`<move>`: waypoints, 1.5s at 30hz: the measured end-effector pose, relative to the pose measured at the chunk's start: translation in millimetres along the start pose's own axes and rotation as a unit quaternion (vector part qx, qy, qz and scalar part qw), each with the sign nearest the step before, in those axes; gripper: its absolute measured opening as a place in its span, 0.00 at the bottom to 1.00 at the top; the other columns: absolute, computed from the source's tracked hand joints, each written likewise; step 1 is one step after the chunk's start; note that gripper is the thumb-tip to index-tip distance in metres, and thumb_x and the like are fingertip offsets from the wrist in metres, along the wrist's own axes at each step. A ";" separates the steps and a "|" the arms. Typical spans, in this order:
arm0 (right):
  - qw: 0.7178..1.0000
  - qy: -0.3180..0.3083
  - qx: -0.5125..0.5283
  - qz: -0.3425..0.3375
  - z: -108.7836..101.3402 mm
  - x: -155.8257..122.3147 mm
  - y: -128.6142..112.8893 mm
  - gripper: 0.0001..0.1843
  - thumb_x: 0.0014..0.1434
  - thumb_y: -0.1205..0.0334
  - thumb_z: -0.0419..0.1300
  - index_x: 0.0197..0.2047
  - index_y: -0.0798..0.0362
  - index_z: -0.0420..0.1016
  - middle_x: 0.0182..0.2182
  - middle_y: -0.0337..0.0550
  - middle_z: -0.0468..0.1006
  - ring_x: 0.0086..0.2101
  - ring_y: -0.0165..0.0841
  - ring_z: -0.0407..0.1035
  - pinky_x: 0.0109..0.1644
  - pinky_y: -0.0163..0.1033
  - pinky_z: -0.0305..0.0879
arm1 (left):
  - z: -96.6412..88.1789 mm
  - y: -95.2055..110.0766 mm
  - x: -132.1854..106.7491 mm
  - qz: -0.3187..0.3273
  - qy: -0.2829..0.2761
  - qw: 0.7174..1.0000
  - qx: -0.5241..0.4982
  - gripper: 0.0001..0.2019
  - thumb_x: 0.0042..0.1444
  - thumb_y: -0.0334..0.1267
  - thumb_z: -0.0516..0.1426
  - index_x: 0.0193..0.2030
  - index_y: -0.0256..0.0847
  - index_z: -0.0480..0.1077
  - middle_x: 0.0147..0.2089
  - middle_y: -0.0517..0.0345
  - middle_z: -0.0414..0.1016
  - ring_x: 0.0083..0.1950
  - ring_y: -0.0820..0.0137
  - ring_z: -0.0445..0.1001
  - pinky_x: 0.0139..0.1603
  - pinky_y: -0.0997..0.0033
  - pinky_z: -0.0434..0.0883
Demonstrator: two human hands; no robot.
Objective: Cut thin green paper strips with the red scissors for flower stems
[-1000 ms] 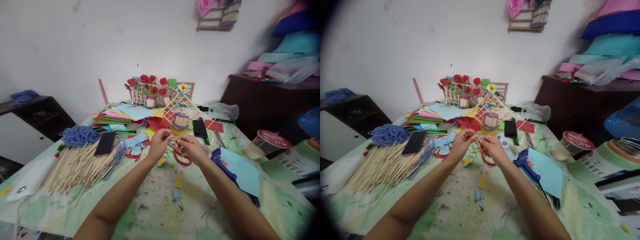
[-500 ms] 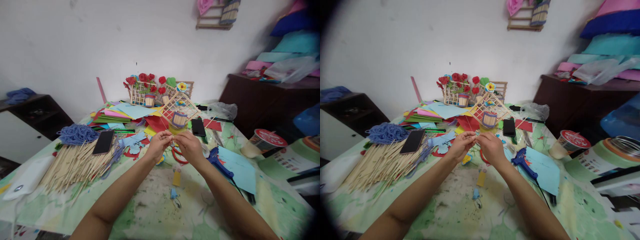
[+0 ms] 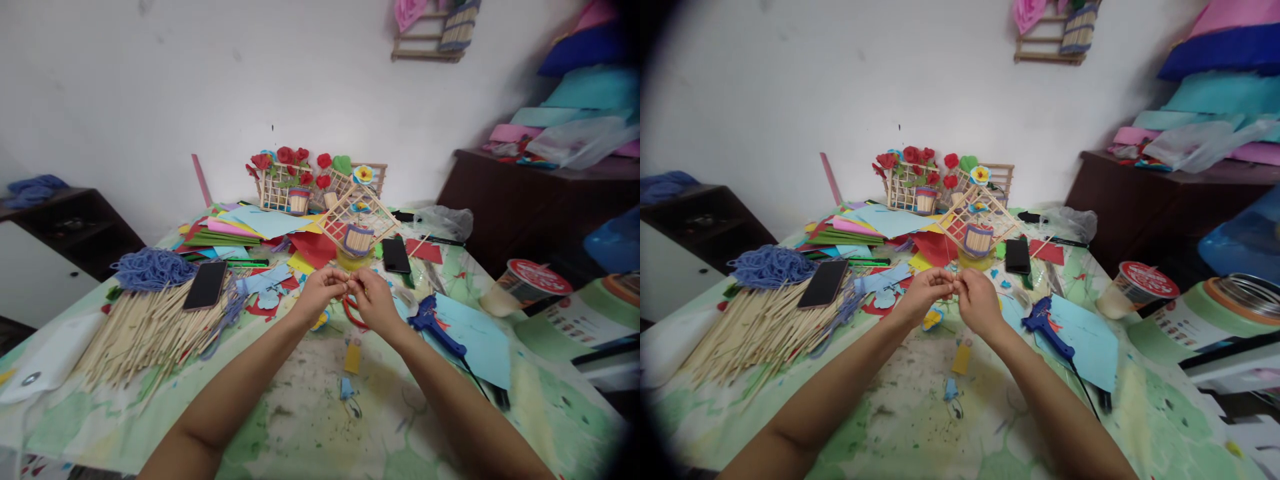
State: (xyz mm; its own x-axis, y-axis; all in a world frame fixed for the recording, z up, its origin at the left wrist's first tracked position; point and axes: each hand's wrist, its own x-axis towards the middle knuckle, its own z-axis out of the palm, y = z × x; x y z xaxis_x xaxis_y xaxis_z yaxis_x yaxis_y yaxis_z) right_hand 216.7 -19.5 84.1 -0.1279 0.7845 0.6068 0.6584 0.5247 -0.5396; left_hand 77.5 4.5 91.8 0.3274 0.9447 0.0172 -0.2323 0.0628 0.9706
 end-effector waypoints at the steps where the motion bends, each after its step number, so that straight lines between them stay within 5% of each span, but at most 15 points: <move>1: 1.000 -0.002 0.006 0.005 0.3 0.0 -0.6 0.08 0.59 0.65 0.50 0.27 0.51 0.62 0.25 0.41 0.68 0.30 0.34 0.62 0.33 0.38 0.55 | -0.7 0.8 0.5 -0.008 -0.003 1.000 -0.003 0.09 0.38 0.31 0.63 0.28 0.34 0.70 0.24 0.59 0.71 0.25 0.77 0.67 0.28 0.76 0.63; 10: 0.989 -0.018 0.130 0.074 -2.0 4.2 -3.2 0.11 0.59 0.58 0.50 0.27 0.52 0.63 0.23 0.39 0.66 0.28 0.32 0.61 0.33 0.37 0.55 | 0.6 2.8 -0.3 -0.023 -0.010 0.996 -0.083 0.14 0.39 0.36 0.67 0.32 0.34 0.71 0.29 0.58 0.74 0.29 0.78 0.70 0.35 0.76 0.65; 20: 0.989 0.021 0.110 0.096 -2.6 1.8 -8.2 0.09 0.55 0.60 0.51 0.24 0.51 0.61 0.22 0.38 0.66 0.27 0.32 0.60 0.31 0.36 0.53 | 1.2 1.9 -1.7 0.037 -0.011 0.999 -0.006 0.13 0.39 0.36 0.66 0.32 0.34 0.70 0.27 0.59 0.72 0.29 0.76 0.68 0.32 0.75 0.65; 45: 0.986 0.074 0.114 0.100 -0.6 -3.4 -7.4 0.05 0.58 0.61 0.53 0.31 0.52 0.64 0.27 0.38 0.67 0.29 0.30 0.62 0.34 0.36 0.56 | 14.4 -5.0 -9.2 0.019 -0.025 0.999 0.009 0.06 0.39 0.28 0.57 0.28 0.35 0.67 0.21 0.65 0.67 0.24 0.79 0.63 0.27 0.78 0.60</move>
State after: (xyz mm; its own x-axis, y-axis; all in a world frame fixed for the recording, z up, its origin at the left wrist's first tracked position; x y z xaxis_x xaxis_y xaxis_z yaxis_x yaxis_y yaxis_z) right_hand 212.8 -26.2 86.4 0.1085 0.8312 0.5453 0.4738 0.4390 -0.7634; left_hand 88.8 -9.2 90.3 0.3646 0.9288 0.0665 -0.2302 0.0207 0.9729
